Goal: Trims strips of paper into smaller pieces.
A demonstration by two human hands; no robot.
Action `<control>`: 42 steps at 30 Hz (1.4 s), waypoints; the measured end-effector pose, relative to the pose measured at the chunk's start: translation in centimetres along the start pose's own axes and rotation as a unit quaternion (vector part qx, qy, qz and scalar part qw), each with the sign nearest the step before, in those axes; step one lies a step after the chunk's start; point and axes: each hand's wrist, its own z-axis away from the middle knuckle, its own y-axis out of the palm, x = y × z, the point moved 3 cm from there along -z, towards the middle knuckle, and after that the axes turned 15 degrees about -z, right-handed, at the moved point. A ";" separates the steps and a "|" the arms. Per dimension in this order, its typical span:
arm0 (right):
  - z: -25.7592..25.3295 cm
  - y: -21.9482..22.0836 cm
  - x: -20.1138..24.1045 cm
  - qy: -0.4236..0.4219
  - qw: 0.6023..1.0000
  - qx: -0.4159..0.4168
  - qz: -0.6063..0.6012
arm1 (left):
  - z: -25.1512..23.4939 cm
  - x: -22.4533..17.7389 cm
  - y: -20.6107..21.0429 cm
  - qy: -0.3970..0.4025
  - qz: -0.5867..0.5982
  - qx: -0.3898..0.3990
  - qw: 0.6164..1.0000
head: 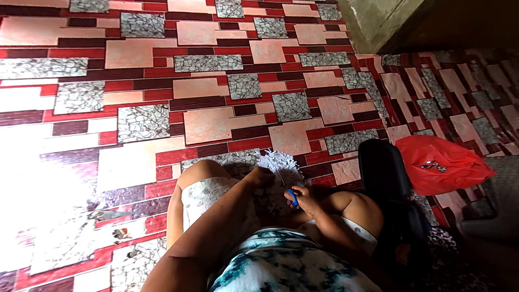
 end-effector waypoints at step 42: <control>0.0 0.0 0.1 0.002 1.000 0.009 0.019 | 0.2 -0.4 -0.1 0.001 0.010 -0.028 1.000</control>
